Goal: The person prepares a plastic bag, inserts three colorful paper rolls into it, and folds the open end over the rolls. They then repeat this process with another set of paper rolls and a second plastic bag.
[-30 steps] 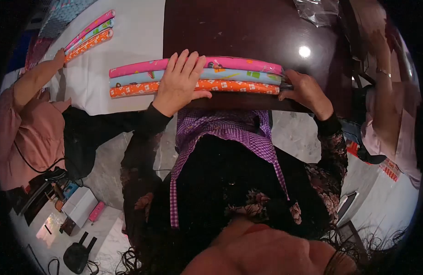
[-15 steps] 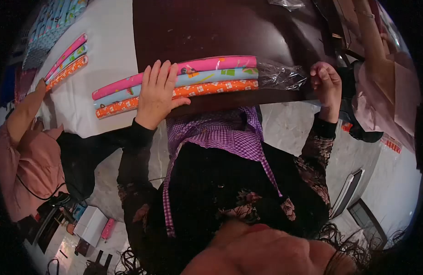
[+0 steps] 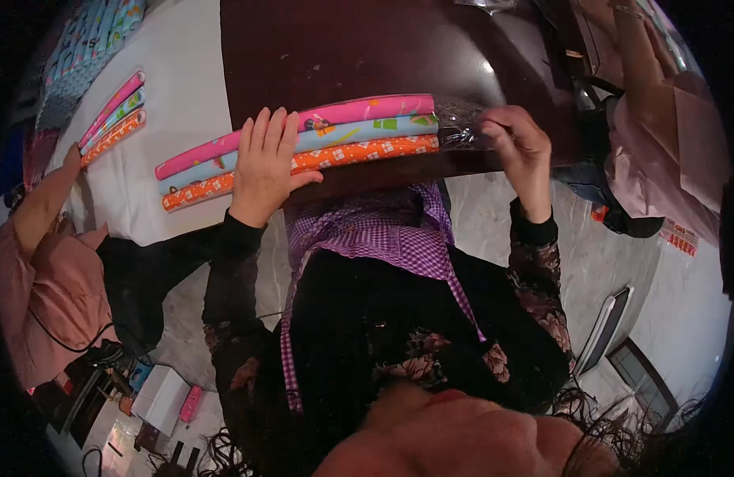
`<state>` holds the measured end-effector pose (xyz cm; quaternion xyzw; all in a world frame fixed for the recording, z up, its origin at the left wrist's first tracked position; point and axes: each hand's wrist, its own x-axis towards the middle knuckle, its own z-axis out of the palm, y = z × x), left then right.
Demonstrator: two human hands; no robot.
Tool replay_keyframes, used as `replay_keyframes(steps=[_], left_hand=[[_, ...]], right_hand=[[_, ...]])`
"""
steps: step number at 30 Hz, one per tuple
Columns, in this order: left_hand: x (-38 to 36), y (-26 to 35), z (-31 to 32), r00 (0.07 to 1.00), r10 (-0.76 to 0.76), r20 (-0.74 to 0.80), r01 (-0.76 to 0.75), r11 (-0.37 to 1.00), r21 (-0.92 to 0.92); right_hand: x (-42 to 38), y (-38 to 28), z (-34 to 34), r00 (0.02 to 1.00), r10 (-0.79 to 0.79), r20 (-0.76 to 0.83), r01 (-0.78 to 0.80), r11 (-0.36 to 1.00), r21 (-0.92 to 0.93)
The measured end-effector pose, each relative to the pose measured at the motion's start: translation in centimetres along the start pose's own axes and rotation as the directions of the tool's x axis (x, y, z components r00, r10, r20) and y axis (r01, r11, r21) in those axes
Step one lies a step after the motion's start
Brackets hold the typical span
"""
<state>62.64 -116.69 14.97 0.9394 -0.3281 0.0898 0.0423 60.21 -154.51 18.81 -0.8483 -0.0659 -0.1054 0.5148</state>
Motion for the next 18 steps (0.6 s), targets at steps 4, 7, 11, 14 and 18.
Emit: replay_keyframes(steps=[4,7,11,14,18], left_hand=[[-0.1,0.0,0.0,0.999,0.012,-0.031,-0.012,1.0,0.006],[0.0,0.1,-0.4,1.0,0.008,-0.016,-0.007,1.0,0.003],[0.1,0.1,-0.8,1.0,-0.012,-0.005,0.012,1.0,-0.005],[-0.1,0.0,-0.6,1.0,-0.002,0.003,0.002,1.0,-0.004],[-0.3,-0.2,-0.4,1.0,0.004,0.0,-0.004,1.0,0.021]], right_hand=[[1.5,0.8,2.8,0.99,0.049,0.133,-0.024,0.983,-0.184],[2.5,1.3,3.5,0.97,0.125,0.209,-0.076,0.971,-0.226],[3.3,1.9,4.1,0.906,0.316,0.283,-0.275,0.945,-0.175],[3.4,2.9,4.7,0.905,0.313,0.288,-0.304,0.95,-0.078],[3.9,2.9,5.1,0.847,0.447,0.288,-0.426,0.894,-0.138]])
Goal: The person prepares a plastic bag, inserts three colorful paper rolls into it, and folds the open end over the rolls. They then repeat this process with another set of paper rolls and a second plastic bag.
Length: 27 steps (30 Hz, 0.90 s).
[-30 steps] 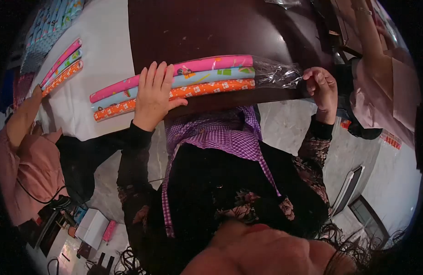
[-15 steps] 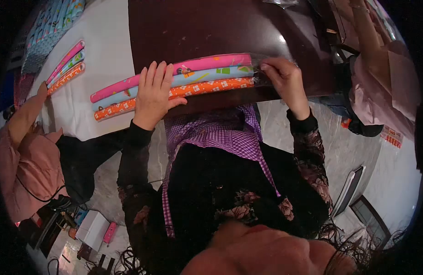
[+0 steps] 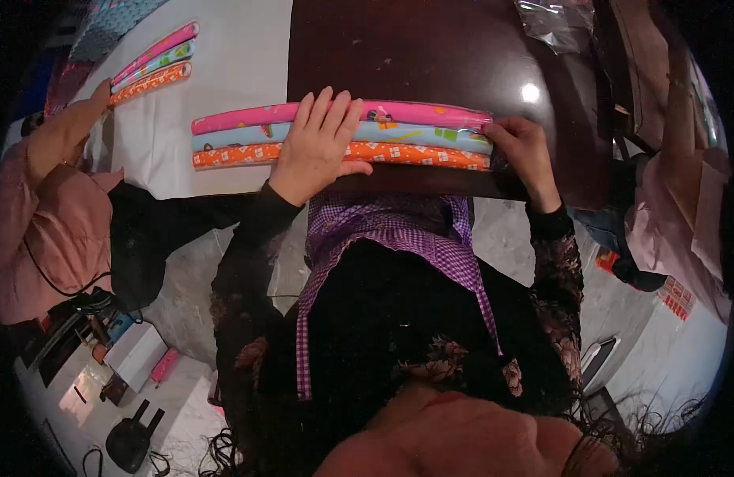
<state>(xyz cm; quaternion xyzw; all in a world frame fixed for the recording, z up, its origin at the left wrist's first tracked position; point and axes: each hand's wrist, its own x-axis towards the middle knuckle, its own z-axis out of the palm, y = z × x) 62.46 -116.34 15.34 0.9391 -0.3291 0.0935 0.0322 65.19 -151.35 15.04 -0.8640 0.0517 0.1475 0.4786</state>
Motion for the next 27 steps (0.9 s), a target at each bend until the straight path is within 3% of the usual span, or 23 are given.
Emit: replay_keyframes(steps=[3,10,12,19,26,27], left_hand=[[0.0,0.0,-0.1,1.0,-0.002,0.002,0.002,1.0,-0.011],[0.0,-0.1,0.0,1.0,-0.011,0.011,0.011,1.0,-0.016],[0.0,0.0,0.0,1.0,-0.014,0.014,0.015,1.0,-0.023],[0.1,0.0,-0.2,1.0,-0.022,0.006,0.022,1.0,-0.02],[-0.1,0.0,-0.5,0.999,-0.007,-0.038,0.006,1.0,-0.02],[-0.1,0.0,-0.5,0.999,-0.004,-0.046,0.004,1.0,-0.012]], right_hand=[[0.1,-0.2,0.0,1.0,0.004,0.007,-0.005,0.998,0.062],[0.5,-1.3,-0.3,0.997,0.062,0.048,-0.063,0.998,0.019],[0.7,-2.2,-0.8,0.974,0.198,0.112,-0.193,0.979,-0.059],[1.3,-2.3,-1.1,0.97,0.155,0.187,-0.146,0.987,-0.059],[1.9,-2.4,-1.4,0.936,0.231,0.265,-0.259,0.963,0.077],[2.5,-2.0,-1.6,0.912,0.297,0.283,-0.321,0.946,0.04]])
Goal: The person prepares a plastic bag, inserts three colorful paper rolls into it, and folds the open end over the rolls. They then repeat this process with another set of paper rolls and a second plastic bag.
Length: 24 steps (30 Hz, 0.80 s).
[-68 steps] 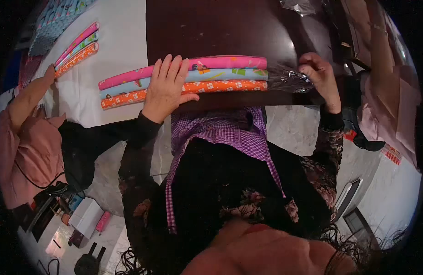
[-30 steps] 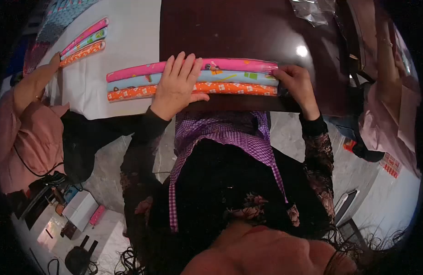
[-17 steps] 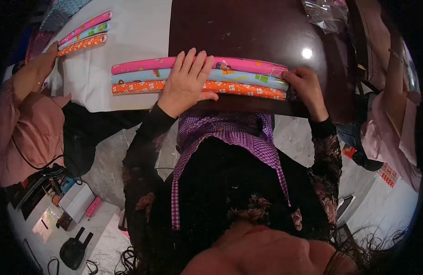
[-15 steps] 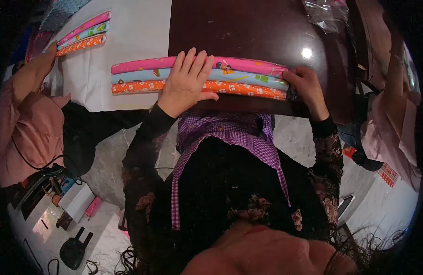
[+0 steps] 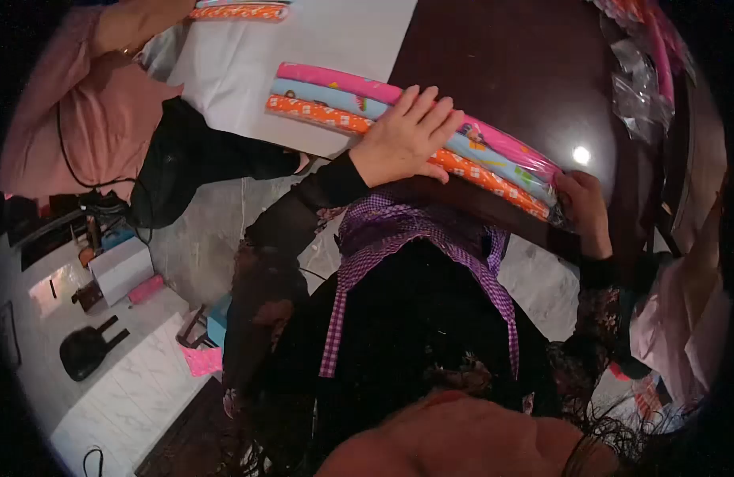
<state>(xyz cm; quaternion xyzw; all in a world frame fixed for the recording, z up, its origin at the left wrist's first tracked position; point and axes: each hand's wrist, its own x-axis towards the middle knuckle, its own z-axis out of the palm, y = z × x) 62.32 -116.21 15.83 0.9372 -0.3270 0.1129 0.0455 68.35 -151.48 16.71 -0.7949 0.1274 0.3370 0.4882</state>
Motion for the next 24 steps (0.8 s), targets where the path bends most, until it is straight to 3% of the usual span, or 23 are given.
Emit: replay_keyframes(steps=[3,5,7,16,20,22,24], left_hand=[[-0.2,-0.1,0.3,1.0,0.002,-0.023,-0.002,1.0,0.021],[-0.3,-0.1,0.1,1.0,-0.012,-0.019,0.012,1.0,0.028],[-0.5,0.0,0.2,1.0,-0.02,0.014,0.02,1.0,-0.01],[-0.8,0.0,0.3,1.0,-0.011,-0.013,0.01,0.999,-0.035],[-0.8,-0.1,0.5,1.0,-0.018,-0.011,0.017,0.998,-0.06],[-0.8,-0.2,0.5,1.0,-0.009,0.015,0.01,0.997,-0.073],[-0.9,-0.2,1.1,1.0,-0.01,0.009,0.011,0.998,-0.069]], right_hand=[[0.8,0.4,0.0,0.999,0.017,0.044,-0.023,0.991,0.132],[0.3,-0.3,-0.3,0.995,0.029,0.091,-0.031,0.999,0.014],[0.7,0.3,0.1,0.998,-0.005,0.062,-0.006,0.985,0.173],[1.9,1.7,-1.3,0.984,-0.01,0.177,-0.014,0.991,0.135],[0.7,1.0,-0.8,0.998,0.007,0.056,-0.01,0.999,0.039],[0.6,1.7,-1.6,0.967,-0.253,0.024,0.249,0.922,-0.298],[-2.2,-0.2,-1.6,0.937,-0.35,0.004,0.34,0.908,-0.245]])
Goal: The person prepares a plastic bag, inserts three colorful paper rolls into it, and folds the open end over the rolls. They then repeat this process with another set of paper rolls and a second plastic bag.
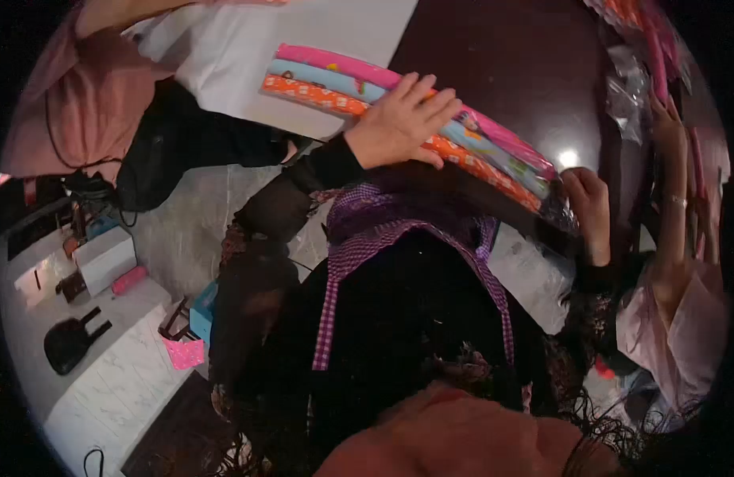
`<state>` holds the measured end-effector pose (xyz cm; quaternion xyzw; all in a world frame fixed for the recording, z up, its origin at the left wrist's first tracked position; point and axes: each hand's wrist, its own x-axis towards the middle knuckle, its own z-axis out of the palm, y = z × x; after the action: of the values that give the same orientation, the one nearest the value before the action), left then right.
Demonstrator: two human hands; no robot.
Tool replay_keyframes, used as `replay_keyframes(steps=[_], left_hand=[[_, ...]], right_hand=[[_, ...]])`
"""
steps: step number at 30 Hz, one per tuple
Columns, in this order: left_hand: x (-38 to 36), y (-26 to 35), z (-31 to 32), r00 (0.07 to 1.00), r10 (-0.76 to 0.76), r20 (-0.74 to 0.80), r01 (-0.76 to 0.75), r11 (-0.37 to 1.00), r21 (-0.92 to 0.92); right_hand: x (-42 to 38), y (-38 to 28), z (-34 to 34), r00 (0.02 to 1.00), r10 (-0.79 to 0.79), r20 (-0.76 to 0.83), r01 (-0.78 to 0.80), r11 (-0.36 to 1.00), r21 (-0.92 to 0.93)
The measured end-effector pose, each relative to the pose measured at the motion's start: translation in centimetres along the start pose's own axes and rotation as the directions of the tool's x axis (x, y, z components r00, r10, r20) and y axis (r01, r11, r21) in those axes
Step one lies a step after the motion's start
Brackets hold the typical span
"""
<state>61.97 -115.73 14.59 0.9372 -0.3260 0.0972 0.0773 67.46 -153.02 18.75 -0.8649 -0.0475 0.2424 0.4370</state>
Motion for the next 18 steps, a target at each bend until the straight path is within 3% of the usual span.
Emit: replay_keyframes(steps=[1,4,8,10,11,12,14,15,16,18], left_hand=[[0.1,-0.1,0.0,1.0,0.003,0.0,-0.003,1.0,0.008],[0.3,0.0,-0.3,1.0,-0.001,0.03,0.001,1.0,0.011],[0.4,0.0,-0.2,1.0,-0.023,0.015,0.024,0.997,-0.067],[0.7,0.0,-0.3,1.0,0.001,0.008,-0.001,1.0,0.013],[0.6,0.0,-0.1,1.0,-0.007,0.011,0.006,1.0,0.008],[0.7,0.1,-0.1,1.0,0.008,0.007,-0.008,1.0,0.002],[0.8,0.2,-0.2,0.999,-0.01,0.04,0.007,0.998,0.055],[0.6,0.1,0.2,0.999,-0.015,0.041,0.013,0.998,0.054],[0.7,0.1,0.2,0.999,-0.009,0.04,0.007,0.998,0.055],[0.7,0.1,0.1,0.999,-0.011,0.033,0.01,1.0,0.016]], right_hand=[[-0.8,-0.2,-0.6,0.995,-0.093,-0.037,0.094,0.995,0.03],[-3.4,0.8,-0.8,0.991,-0.1,-0.087,0.107,0.991,0.076],[-5.9,0.4,1.0,0.945,-0.285,-0.158,0.254,0.948,-0.192],[-6.0,1.6,2.3,0.921,-0.33,-0.208,0.282,0.931,-0.231],[-6.1,1.8,2.8,0.952,-0.222,-0.21,0.179,0.962,-0.206],[-6.0,1.6,3.1,0.951,-0.214,-0.224,0.168,0.964,-0.208],[-5.6,1.0,3.6,0.981,-0.05,-0.188,0.044,0.998,-0.037],[-5.2,1.5,4.2,0.955,-0.184,-0.235,0.177,0.983,-0.05],[-4.9,1.1,4.4,0.953,-0.183,-0.241,0.176,0.983,-0.049],[-4.2,0.6,4.6,0.982,0.013,-0.189,-0.008,1.0,0.028]])
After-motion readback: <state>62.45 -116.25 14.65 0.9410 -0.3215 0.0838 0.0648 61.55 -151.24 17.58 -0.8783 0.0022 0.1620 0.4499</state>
